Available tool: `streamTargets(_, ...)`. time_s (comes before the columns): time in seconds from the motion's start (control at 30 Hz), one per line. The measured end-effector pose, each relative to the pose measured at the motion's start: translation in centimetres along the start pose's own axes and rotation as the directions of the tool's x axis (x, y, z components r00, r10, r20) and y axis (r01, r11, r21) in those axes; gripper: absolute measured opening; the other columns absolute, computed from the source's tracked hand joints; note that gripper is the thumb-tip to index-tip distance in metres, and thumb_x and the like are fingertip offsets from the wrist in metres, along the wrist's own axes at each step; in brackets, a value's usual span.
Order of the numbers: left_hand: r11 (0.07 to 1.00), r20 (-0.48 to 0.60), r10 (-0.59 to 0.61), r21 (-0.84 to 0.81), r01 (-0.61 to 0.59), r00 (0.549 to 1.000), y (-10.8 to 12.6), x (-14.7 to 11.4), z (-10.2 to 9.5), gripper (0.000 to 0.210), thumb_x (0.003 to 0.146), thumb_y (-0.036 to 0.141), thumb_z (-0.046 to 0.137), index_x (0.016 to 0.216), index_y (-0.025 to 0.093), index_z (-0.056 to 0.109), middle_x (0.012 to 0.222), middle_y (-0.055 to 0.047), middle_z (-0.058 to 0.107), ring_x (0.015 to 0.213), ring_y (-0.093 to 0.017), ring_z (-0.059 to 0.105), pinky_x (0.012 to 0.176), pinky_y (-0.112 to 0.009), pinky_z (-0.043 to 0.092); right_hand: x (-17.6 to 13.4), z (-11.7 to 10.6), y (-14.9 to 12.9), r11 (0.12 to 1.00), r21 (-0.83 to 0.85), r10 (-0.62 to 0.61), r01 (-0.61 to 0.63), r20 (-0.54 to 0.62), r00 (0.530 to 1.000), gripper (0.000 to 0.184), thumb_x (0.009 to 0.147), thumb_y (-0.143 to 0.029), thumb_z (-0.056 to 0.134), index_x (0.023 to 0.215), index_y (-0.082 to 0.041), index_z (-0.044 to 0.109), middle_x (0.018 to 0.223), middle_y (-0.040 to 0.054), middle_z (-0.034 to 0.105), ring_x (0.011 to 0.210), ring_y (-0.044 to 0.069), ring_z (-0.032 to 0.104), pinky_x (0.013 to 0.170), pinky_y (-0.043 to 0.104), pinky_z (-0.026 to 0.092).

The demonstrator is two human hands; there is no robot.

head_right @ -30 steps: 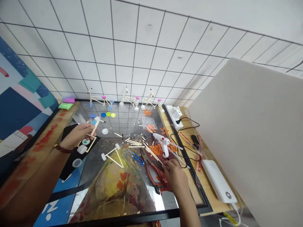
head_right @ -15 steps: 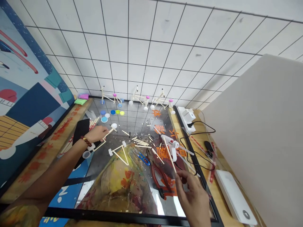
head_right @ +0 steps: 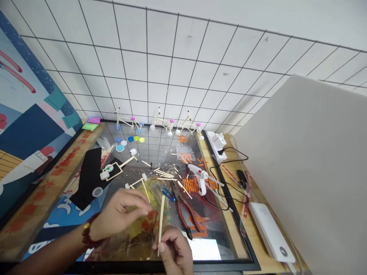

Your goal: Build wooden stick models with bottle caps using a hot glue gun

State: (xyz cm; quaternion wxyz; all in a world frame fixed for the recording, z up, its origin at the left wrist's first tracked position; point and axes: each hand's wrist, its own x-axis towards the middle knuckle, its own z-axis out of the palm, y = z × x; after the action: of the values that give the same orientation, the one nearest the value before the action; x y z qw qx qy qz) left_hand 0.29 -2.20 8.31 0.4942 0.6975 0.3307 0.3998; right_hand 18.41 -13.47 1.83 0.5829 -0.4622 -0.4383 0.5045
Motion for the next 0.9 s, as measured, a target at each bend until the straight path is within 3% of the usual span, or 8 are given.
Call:
streamTargets(0.1,0.978,0.024,-0.068,-0.196,0.071,0.997,-0.3,0.5,4.0,0.006,0.077,0.014,0.075,0.073,0.014,0.079,0.073,-0.009,0.075,0.067,-0.014,0.067,0.066,-0.023,0.051,0.2,-0.5,0.2,0.981,0.033,-0.192,0.193,-0.041,0.981,0.013,0.094,-0.035,0.061,0.089,-0.024,0.065,0.072,0.0015,0.062,0.065,0.014,0.056,0.059,0.024,0.044)
streamTargets(0.2,0.877,0.063,-0.177,-0.443,0.186,0.982,-0.5,1.8,6.3,0.007,0.07,0.02,0.082,0.069,0.014,0.078,0.073,-0.008,0.074,0.068,-0.013,0.065,0.067,-0.022,0.049,0.3,-2.0,-0.2,0.953,0.004,-0.296,0.303,-0.195,0.935,0.011,0.093,-0.032,0.063,0.089,-0.023,0.066,0.069,0.0009,0.059,0.066,0.014,0.055,0.06,0.024,0.044)
streamTargets(0.33,0.596,0.196,-0.398,-0.688,0.414,0.896,0.4,2.5,8.0,0.027,0.055,0.033,0.093,0.064,0.014,0.076,0.069,-0.005,0.071,0.064,-0.011,0.061,0.065,-0.021,0.048,-0.1,-3.7,-0.2,0.953,-0.075,-0.299,0.293,-0.37,0.88,0.014,0.089,-0.034,0.068,0.083,-0.022,0.065,0.069,0.0007,0.059,0.066,0.014,0.055,0.061,0.025,0.047)
streamTargets(0.4,0.515,0.279,-0.441,-0.7,0.495,0.853,0.8,2.1,8.3,0.035,0.052,0.038,0.095,0.063,0.012,0.075,0.064,-0.004,0.068,0.06,-0.01,0.059,0.062,-0.022,0.046,-0.4,-3.9,0.5,0.964,-0.075,-0.265,0.257,-0.389,0.882,0.015,0.089,-0.035,0.068,0.084,-0.021,0.065,0.07,0.0015,0.061,0.066,0.015,0.058,0.062,0.026,0.048)
streamTargets(0.47,0.49,0.356,-0.445,-0.671,0.556,0.822,1.0,1.2,8.3,0.038,0.056,0.042,0.092,0.065,0.01,0.074,0.063,-0.005,0.067,0.056,-0.009,0.057,0.061,-0.022,0.045,-0.7,-3.8,1.6,0.97,-0.068,-0.239,0.232,-0.403,0.883,0.015,0.089,-0.036,0.068,0.087,-0.021,0.066,0.073,0.0023,0.063,0.067,0.016,0.06,0.063,0.027,0.05)
streamTargets(0.67,0.57,0.44,-0.335,-0.609,0.551,0.833,0.2,-1.0,8.4,0.049,0.075,0.058,0.075,0.07,0.01,0.07,0.067,-0.005,0.064,0.058,-0.009,0.055,0.061,-0.021,0.044,-0.7,-2.3,3.1,0.962,-0.115,-0.271,0.247,-0.469,0.841,0.014,0.09,-0.035,0.068,0.092,-0.022,0.062,0.082,0.002,0.065,0.073,0.016,0.062,0.065,0.027,0.05)
streamTargets(0.8,0.819,0.395,-0.137,-0.47,0.328,0.908,0.3,-1.3,8.6,0.04,0.078,0.051,0.074,0.067,0.012,0.075,0.066,-0.007,0.067,0.063,-0.014,0.061,0.064,-0.023,0.047,-0.2,-2.6,3.9,0.963,-0.196,-0.257,0.184,-0.465,0.847,0.016,0.092,-0.037,0.065,0.096,-0.022,0.061,0.089,0.0025,0.065,0.076,0.016,0.062,0.067,0.027,0.049)
streamTargets(0.9,0.87,0.408,-0.008,-0.447,0.207,0.913,0.0,-1.5,8.9,0.036,0.077,0.049,0.076,0.073,0.013,0.079,0.074,-0.011,0.074,0.071,-0.018,0.067,0.071,-0.026,0.052,-0.1,-4.6,5.7,0.893,-0.382,-0.396,0.237,-0.416,0.819,0.024,0.088,-0.044,0.069,0.095,-0.022,0.061,0.084,0.0015,0.065,0.077,0.017,0.063,0.07,0.03,0.049)
